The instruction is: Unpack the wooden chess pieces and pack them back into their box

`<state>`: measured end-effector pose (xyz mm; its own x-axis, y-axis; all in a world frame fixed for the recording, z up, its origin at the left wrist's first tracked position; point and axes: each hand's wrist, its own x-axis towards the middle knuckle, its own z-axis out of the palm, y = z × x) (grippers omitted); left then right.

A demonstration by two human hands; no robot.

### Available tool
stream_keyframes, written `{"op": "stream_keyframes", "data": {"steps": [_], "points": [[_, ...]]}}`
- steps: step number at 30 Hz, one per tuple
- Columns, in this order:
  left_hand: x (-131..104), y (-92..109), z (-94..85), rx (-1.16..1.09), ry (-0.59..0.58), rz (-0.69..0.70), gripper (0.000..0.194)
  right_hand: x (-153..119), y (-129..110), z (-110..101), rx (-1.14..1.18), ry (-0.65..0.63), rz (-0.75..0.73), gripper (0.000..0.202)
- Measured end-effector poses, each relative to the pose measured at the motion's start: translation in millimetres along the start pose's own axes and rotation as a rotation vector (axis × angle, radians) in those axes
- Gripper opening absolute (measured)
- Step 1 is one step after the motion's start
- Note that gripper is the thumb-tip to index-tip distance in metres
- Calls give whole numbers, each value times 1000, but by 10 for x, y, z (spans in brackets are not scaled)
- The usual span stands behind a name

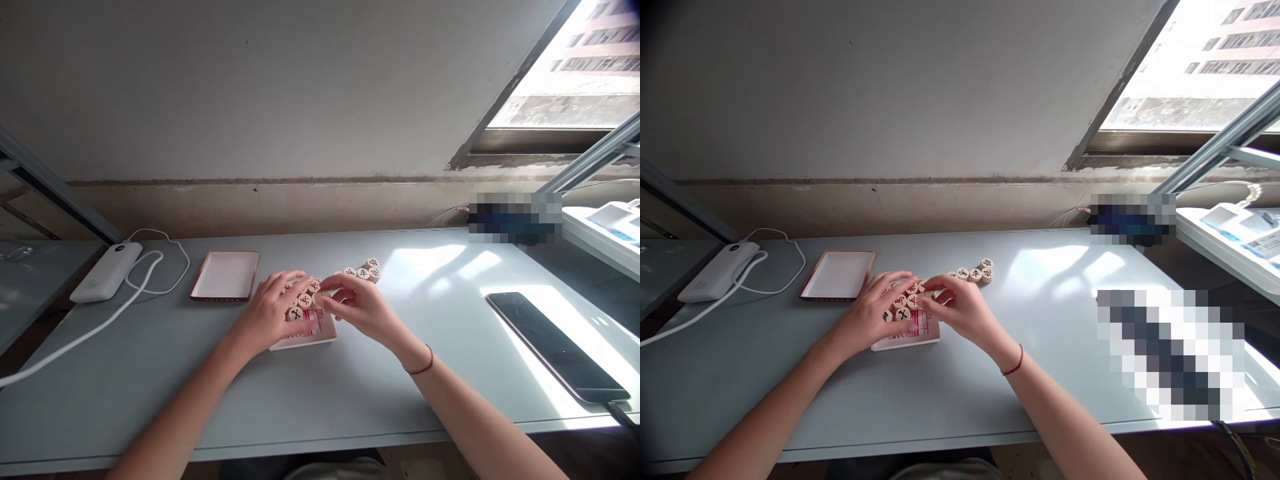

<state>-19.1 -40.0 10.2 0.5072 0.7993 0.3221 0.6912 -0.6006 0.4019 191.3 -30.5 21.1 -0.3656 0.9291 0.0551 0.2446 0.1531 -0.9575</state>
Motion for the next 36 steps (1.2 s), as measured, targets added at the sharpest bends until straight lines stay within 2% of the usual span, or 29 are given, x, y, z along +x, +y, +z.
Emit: {"op": "stream_keyframes", "data": {"steps": [3,7,11,16,19,22,25,27,32,36], "points": [[-9,131,41,-120,122,63,40,-26,-14,97,120,-34,-20,29],[-43,185,103,-190,174,42,30,-13,29,83,193,-44,33,31],[-81,142,129,-147,131,-7,13,31,80,-18,193,9,72,33],[-70,136,142,20,-4,106,9,30,85,-71,152,25,63,31],[-64,120,125,87,-15,89,3,-10,71,-44,37,-17,-6,24],[-88,48,65,91,-22,22,20,-60,57,24,-189,-96,-135,15],[-135,-64,-10,63,-83,-62,49,-91,66,103,-477,-120,-282,22],[-169,-136,-44,40,-131,-137,60,-95,85,132,-634,-121,-374,23],[-225,-236,-49,-31,-222,-244,68,-77,137,131,-854,-116,-454,10],[-228,-242,-32,-79,-243,-238,68,-71,147,191,-938,-132,-482,17]]}}
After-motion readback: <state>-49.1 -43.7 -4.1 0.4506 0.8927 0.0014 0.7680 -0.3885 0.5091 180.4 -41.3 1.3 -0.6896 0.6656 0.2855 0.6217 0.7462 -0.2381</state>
